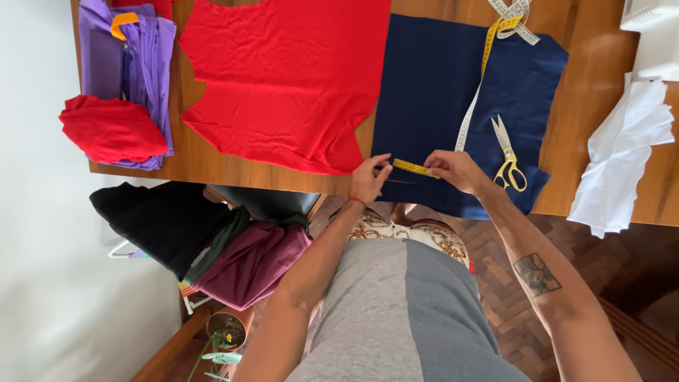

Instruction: The person measures and cuts a piece of dark blue fabric using shears and a measuring tape on a wooden table. They also handle a red fabric piece and a white cloth, measuring the red fabric's neckline.

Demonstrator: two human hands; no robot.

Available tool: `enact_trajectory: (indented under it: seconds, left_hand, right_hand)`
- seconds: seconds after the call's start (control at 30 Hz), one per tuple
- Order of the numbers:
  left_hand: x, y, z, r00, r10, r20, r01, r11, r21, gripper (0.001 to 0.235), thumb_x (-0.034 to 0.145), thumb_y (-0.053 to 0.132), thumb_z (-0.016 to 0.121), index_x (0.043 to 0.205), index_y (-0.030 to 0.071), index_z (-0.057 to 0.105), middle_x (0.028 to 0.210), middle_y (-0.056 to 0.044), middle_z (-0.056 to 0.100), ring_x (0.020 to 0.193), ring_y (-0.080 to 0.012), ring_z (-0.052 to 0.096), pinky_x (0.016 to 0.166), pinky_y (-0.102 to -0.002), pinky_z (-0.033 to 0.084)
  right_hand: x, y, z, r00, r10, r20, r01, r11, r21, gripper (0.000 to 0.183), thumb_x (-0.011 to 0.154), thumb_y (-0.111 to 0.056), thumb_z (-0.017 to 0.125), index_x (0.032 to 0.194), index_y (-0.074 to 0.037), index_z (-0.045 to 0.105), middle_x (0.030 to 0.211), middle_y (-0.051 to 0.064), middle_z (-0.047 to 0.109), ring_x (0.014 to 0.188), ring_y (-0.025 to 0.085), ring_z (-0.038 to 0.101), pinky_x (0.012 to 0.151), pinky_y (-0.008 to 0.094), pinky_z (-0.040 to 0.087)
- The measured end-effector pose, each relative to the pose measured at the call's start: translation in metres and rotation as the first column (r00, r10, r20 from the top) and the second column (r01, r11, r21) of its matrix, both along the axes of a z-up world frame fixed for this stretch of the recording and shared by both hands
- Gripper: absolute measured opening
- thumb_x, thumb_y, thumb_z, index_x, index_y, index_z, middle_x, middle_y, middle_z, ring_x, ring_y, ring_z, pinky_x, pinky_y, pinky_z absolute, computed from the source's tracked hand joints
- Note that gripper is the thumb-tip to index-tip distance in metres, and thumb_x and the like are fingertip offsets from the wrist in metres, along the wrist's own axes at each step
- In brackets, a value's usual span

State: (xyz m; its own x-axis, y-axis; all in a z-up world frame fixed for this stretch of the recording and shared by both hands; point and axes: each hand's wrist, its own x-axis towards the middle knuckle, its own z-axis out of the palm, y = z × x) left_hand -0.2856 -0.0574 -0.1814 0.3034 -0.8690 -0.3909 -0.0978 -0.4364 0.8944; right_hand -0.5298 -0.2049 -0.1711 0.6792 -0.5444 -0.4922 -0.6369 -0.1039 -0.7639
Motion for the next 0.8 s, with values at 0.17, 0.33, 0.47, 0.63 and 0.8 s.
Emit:
enact_trajectory:
  seconds: [0.17,0.33,0.47,0.63,0.8]
  left_hand:
    - [-0.001,-0.014,-0.018,0.776,-0.337,0.533,0.474,0.869,-0.141,0.04,0.107,0.025,0.067,0.145,0.032,0.065,0.125,-0.007,0.055,0.114,-0.0335,0.065,0.096,-0.042,0.062]
    - [0.014,-0.022,-0.032,0.658,-0.428,0.62,0.578,0.814,-0.051,0.017,0.103,0.036,0.07,0.118,0.028,0.067,0.131,0.003,0.05,0.129,-0.0288,0.053,0.097,-0.042,0.053]
    - [0.037,-0.019,-0.032,0.904,-0.314,0.291,0.372,0.912,-0.171,0.011,0.101,0.024,0.079,0.112,0.022,0.077,0.1,-0.004,0.073,0.092,-0.0248,0.075,0.079,-0.035,0.063]
    - [0.05,-0.012,-0.02,0.982,-0.168,-0.083,0.145,0.962,-0.232,0.02,0.108,0.003,0.065,0.124,0.003,0.076,0.101,-0.013,0.067,0.056,-0.0117,0.063,0.052,-0.025,0.06]
    - [0.036,-0.012,-0.009,0.999,0.016,0.043,-0.021,0.992,0.128,0.036,0.087,0.013,0.091,0.12,0.01,0.079,0.098,-0.012,0.078,0.077,-0.0193,0.078,0.048,-0.023,0.065]
  right_hand:
    - [0.013,-0.004,0.017,0.993,-0.021,0.115,0.013,0.997,0.069,0.012,0.097,-0.02,0.08,0.109,-0.023,0.077,0.084,-0.004,0.08,0.081,0.012,0.073,0.079,0.031,0.059]
    - [0.012,-0.006,0.017,0.995,0.003,0.101,-0.01,0.998,0.069,0.014,0.097,-0.021,0.081,0.111,-0.023,0.078,0.086,-0.001,0.081,0.083,0.014,0.075,0.079,0.031,0.058]
    - [-0.007,-0.015,0.008,0.986,0.121,-0.119,-0.136,0.982,-0.133,0.029,0.099,-0.039,0.077,0.125,-0.027,0.074,0.112,0.007,0.082,0.111,0.035,0.075,0.095,0.047,0.059]
    - [-0.04,-0.022,0.007,0.999,-0.005,-0.035,0.002,0.996,-0.094,0.026,0.103,-0.046,0.074,0.108,-0.02,0.077,0.102,0.008,0.079,0.086,0.025,0.082,0.091,0.043,0.061]
    - [-0.054,-0.025,-0.019,0.962,0.053,-0.269,-0.097,0.983,-0.156,0.029,0.099,-0.047,0.07,0.11,-0.022,0.079,0.099,0.004,0.084,0.105,0.034,0.079,0.092,0.049,0.061]
